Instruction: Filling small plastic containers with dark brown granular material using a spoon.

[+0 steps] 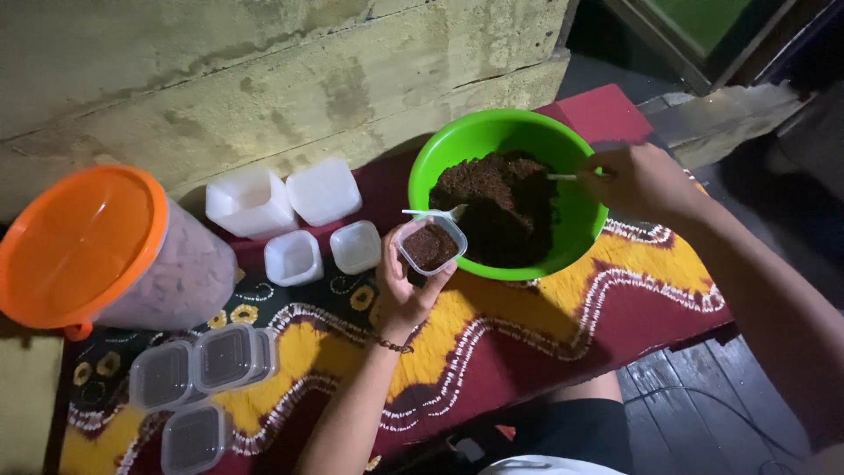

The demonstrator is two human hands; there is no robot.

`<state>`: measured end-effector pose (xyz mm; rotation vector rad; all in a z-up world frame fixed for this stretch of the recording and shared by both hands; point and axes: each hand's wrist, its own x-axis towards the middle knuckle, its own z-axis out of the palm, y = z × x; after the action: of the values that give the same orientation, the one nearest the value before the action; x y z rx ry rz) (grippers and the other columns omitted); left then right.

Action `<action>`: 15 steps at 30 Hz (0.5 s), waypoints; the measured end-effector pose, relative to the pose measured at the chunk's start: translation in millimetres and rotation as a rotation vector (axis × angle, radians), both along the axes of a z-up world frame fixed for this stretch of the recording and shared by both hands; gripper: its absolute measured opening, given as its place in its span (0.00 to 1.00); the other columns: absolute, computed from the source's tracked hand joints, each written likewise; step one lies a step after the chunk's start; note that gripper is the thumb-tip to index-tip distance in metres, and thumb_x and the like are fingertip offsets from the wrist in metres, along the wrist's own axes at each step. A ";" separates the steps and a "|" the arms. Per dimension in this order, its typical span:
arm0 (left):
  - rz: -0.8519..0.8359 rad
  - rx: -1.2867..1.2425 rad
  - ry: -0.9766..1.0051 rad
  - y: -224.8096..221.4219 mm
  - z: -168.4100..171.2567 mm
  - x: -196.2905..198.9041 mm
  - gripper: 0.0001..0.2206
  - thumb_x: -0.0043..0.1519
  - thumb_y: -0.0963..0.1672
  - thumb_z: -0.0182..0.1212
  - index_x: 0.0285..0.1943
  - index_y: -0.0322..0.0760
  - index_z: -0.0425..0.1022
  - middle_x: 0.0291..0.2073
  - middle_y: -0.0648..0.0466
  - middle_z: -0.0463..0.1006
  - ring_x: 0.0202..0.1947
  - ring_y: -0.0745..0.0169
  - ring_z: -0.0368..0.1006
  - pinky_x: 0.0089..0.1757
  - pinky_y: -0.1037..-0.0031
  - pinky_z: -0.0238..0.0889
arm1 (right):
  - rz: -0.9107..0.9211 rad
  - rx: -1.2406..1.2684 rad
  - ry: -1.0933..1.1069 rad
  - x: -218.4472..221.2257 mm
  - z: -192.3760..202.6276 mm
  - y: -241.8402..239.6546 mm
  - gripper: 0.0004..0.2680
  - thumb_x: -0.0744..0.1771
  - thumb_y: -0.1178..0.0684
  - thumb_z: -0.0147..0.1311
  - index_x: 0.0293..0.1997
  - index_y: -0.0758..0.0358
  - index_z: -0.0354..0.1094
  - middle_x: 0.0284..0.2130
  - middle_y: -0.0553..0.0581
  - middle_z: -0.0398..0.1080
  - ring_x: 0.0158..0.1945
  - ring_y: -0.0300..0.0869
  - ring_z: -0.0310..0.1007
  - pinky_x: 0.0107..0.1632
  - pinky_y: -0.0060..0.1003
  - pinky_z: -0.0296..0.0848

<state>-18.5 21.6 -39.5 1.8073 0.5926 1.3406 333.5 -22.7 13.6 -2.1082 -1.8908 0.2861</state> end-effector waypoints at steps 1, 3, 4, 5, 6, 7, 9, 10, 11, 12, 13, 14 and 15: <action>0.003 -0.002 -0.001 0.3 -0.8 0.7 0.28 0.58 0.51 0.66 0.62 0.31 0.65 0.56 0.42 0.73 0.55 0.50 0.74 0.53 0.67 0.75 | 0.003 -0.002 -0.001 1.1 -3.8 0.0 0.09 0.71 0.52 0.50 0.43 0.57 0.80 0.31 0.53 0.79 0.26 0.43 0.74 0.28 0.42 0.68; 0.011 -0.023 -0.030 0.5 -3.1 2.0 0.28 0.57 0.49 0.69 0.61 0.31 0.66 0.56 0.43 0.74 0.57 0.51 0.74 0.55 0.67 0.72 | -0.069 -0.122 -0.123 3.0 -12.5 -1.0 0.11 0.71 0.45 0.47 0.48 0.48 0.80 0.34 0.54 0.81 0.32 0.52 0.80 0.35 0.50 0.70; 0.013 -0.026 -0.029 0.8 -7.4 3.7 0.28 0.57 0.49 0.69 0.61 0.31 0.66 0.56 0.43 0.74 0.57 0.51 0.74 0.55 0.67 0.72 | -0.067 -0.124 -0.123 -2.1 -3.1 -3.8 0.11 0.71 0.45 0.47 0.48 0.48 0.80 0.34 0.54 0.81 0.32 0.52 0.80 0.35 0.50 0.70; -0.006 -0.049 -0.069 1.2 -11.4 4.5 0.29 0.57 0.49 0.70 0.62 0.31 0.65 0.57 0.42 0.72 0.58 0.50 0.72 0.57 0.66 0.71 | -0.124 -0.143 -0.065 -7.8 6.3 -5.1 0.10 0.71 0.47 0.48 0.49 0.49 0.80 0.32 0.54 0.81 0.27 0.47 0.78 0.31 0.46 0.71; -0.024 -0.071 -0.108 1.8 -15.4 5.1 0.30 0.56 0.49 0.70 0.63 0.31 0.64 0.58 0.42 0.71 0.60 0.49 0.71 0.58 0.64 0.70 | -0.181 -0.162 -0.008 -13.7 15.8 -6.3 0.10 0.72 0.49 0.48 0.49 0.50 0.81 0.30 0.54 0.82 0.23 0.42 0.76 0.27 0.42 0.71; -0.015 -0.070 -0.109 1.2 -10.6 4.1 0.30 0.56 0.49 0.70 0.63 0.31 0.64 0.58 0.42 0.71 0.60 0.49 0.71 0.58 0.64 0.70 | -0.171 -0.161 -0.009 -4.5 8.6 -6.1 0.10 0.72 0.49 0.48 0.49 0.50 0.81 0.30 0.54 0.82 0.23 0.42 0.76 0.27 0.42 0.71; 0.007 -0.017 -0.044 -0.7 -0.8 1.8 0.28 0.58 0.51 0.68 0.61 0.32 0.66 0.56 0.44 0.73 0.56 0.51 0.73 0.55 0.67 0.72 | -0.024 -0.009 -0.129 13.5 -5.9 -6.2 0.07 0.71 0.49 0.53 0.41 0.50 0.79 0.25 0.50 0.78 0.22 0.42 0.74 0.27 0.42 0.71; 0.014 -0.016 -0.043 -0.2 -1.1 0.6 0.28 0.58 0.51 0.68 0.61 0.32 0.66 0.56 0.44 0.73 0.56 0.51 0.73 0.55 0.67 0.72 | -0.016 -0.008 -0.128 5.0 -0.9 -4.7 0.07 0.71 0.49 0.53 0.41 0.50 0.79 0.25 0.50 0.78 0.22 0.42 0.74 0.27 0.42 0.71; 0.009 -0.001 -0.035 0.4 -1.4 0.4 0.28 0.58 0.51 0.68 0.61 0.32 0.66 0.56 0.44 0.72 0.56 0.50 0.73 0.55 0.66 0.72 | -0.076 -0.146 -0.178 -2.9 4.9 -3.8 0.08 0.71 0.46 0.49 0.50 0.45 0.77 0.32 0.51 0.80 0.28 0.45 0.79 0.30 0.44 0.76; 0.004 0.013 -0.027 0.9 -1.5 0.2 0.28 0.58 0.51 0.67 0.62 0.32 0.66 0.56 0.43 0.72 0.57 0.49 0.73 0.56 0.64 0.72 | -0.139 -0.281 -0.229 -10.6 10.9 -3.2 0.12 0.72 0.43 0.45 0.58 0.40 0.76 0.39 0.53 0.83 0.33 0.49 0.84 0.34 0.45 0.81; 0.008 0.015 -0.030 0.3 0.0 0.6 0.28 0.58 0.51 0.67 0.62 0.32 0.66 0.56 0.43 0.72 0.57 0.49 0.73 0.56 0.64 0.72 | -0.135 -0.279 -0.232 -8.8 7.4 -2.5 0.12 0.72 0.43 0.45 0.58 0.40 0.76 0.39 0.53 0.83 0.33 0.49 0.84 0.34 0.45 0.81; 0.029 0.041 -0.027 -0.4 1.5 1.0 0.27 0.58 0.51 0.67 0.61 0.32 0.66 0.55 0.43 0.72 0.56 0.50 0.73 0.56 0.65 0.71 | -0.102 -0.251 -0.198 -6.8 3.9 -1.8 0.12 0.72 0.44 0.46 0.56 0.42 0.77 0.37 0.52 0.83 0.32 0.48 0.83 0.33 0.45 0.79; 0.050 0.066 -0.024 -1.2 2.5 1.3 0.26 0.58 0.51 0.67 0.61 0.32 0.67 0.54 0.43 0.73 0.56 0.50 0.73 0.56 0.66 0.71 | -0.069 -0.224 -0.163 -4.9 -0.1 -1.3 0.11 0.71 0.45 0.47 0.54 0.44 0.79 0.35 0.52 0.83 0.31 0.47 0.83 0.33 0.45 0.78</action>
<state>-17.1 20.4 -36.9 1.8380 0.5898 1.4283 328.6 -24.0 13.6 -2.4048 -1.9500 0.3334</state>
